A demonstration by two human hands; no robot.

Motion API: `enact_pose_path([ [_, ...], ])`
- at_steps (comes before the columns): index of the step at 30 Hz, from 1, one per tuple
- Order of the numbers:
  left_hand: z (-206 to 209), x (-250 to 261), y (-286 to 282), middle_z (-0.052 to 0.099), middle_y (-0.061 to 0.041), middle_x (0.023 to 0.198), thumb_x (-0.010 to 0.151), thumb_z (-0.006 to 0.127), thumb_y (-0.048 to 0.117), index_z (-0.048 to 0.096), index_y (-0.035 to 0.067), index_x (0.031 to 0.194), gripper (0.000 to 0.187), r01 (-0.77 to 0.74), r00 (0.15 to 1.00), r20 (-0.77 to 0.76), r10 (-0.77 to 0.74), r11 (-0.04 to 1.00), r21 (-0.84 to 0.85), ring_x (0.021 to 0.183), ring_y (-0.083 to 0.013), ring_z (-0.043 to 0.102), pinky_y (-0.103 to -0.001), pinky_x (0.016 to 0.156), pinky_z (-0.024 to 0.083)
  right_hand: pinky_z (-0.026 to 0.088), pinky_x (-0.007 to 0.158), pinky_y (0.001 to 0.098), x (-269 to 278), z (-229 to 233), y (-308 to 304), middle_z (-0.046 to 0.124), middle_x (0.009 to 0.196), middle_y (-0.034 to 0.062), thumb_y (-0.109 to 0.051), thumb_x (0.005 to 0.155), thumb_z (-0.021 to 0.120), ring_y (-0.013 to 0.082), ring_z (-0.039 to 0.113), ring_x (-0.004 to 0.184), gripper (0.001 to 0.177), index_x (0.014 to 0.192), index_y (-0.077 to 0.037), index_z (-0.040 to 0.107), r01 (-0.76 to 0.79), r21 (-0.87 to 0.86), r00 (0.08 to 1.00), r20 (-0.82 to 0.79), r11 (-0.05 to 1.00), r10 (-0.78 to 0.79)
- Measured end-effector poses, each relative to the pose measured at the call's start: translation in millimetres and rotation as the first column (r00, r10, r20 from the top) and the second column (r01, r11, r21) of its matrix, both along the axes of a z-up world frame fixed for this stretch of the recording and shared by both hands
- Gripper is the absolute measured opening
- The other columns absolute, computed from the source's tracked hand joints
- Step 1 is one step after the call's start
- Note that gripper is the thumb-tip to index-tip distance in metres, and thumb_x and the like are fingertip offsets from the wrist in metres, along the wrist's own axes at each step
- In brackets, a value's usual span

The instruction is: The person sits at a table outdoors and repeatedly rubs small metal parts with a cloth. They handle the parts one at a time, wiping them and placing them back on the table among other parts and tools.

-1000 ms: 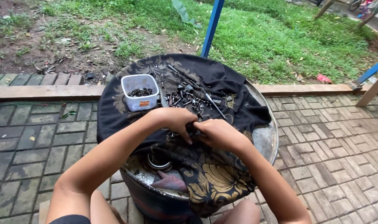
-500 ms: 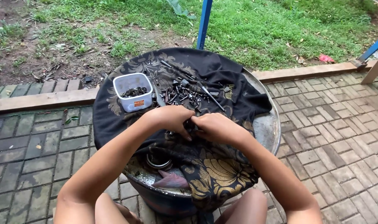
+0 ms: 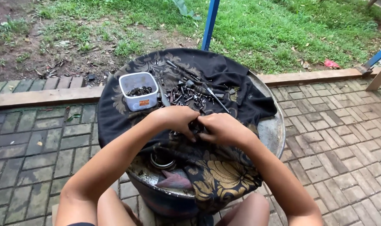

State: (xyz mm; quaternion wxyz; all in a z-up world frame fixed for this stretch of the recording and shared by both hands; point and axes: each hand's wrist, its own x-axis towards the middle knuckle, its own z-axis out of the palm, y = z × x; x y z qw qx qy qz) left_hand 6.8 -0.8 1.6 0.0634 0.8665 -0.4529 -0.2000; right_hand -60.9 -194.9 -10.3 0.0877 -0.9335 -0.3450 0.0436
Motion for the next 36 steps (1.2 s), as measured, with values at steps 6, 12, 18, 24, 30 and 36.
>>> enact_pose_path([
  [6,8.8,-5.3,1.4,0.076,-0.010,0.107,0.074,0.081,0.058,0.066,0.009,0.111,0.063,0.005,1.000,-0.020,-0.005,1.000,0.000,0.105,-0.0319,0.071,-0.044,0.088,0.058,0.058,0.073,0.0541,-2.7,0.0,-0.2,0.076,0.095,0.0136,-0.027,0.088,0.065,0.0415,0.072,0.091,0.024,0.102,-0.007,0.062,0.016,0.042,0.999,-0.039,0.999,-0.015],
  [12,3.6,-2.3,3.3,0.076,-0.011,0.108,0.073,0.082,0.057,0.065,0.009,0.112,0.064,0.012,1.000,-0.019,-0.012,1.000,-0.011,0.106,-0.0324,0.070,-0.044,0.088,0.059,0.057,0.072,0.0573,-3.7,1.1,2.8,0.076,0.096,0.0143,-0.030,0.089,0.065,0.0428,0.072,0.090,0.026,0.101,-0.007,0.061,0.026,0.036,0.999,-0.042,0.999,-0.025],
  [18,1.7,0.4,2.4,0.075,-0.012,0.108,0.074,0.081,0.058,0.064,0.009,0.113,0.065,0.024,0.999,-0.023,-0.024,1.000,-0.012,0.106,-0.0333,0.070,-0.045,0.087,0.059,0.057,0.073,0.0586,-2.5,0.2,1.5,0.075,0.096,0.0160,-0.029,0.090,0.063,0.0448,0.071,0.091,0.025,0.101,-0.006,0.061,0.028,0.033,0.998,-0.057,0.999,-0.026],
  [24,2.5,-1.2,2.9,0.075,-0.011,0.108,0.075,0.080,0.060,0.064,0.009,0.114,0.067,0.026,0.999,-0.018,-0.026,1.000,0.001,0.104,-0.0324,0.071,-0.044,0.086,0.059,0.057,0.074,0.0590,-3.2,2.0,3.0,0.075,0.098,0.0163,-0.030,0.091,0.062,0.0448,0.071,0.091,0.027,0.102,-0.006,0.061,0.028,0.014,0.997,-0.069,1.000,-0.027],
  [30,2.2,-2.6,3.0,0.074,-0.015,0.112,0.077,0.080,0.059,0.062,0.006,0.122,0.072,0.032,0.999,-0.025,-0.032,0.999,0.001,0.106,-0.0341,0.070,-0.044,0.087,0.059,0.057,0.073,0.0577,-1.1,2.2,1.7,0.075,0.095,0.0155,-0.028,0.090,0.062,0.0448,0.071,0.088,0.025,0.101,-0.006,0.061,0.039,0.002,0.997,-0.062,0.999,-0.039],
  [36,5.1,-6.3,3.8,0.073,-0.015,0.113,0.078,0.079,0.058,0.060,0.005,0.126,0.073,0.030,0.999,-0.031,-0.030,1.000,0.003,0.106,-0.0342,0.070,-0.045,0.087,0.059,0.056,0.071,0.0603,-0.6,-0.4,1.5,0.074,0.095,0.0174,-0.030,0.090,0.062,0.0467,0.070,0.088,0.026,0.101,-0.006,0.060,0.038,0.026,0.997,-0.065,0.999,-0.036],
])
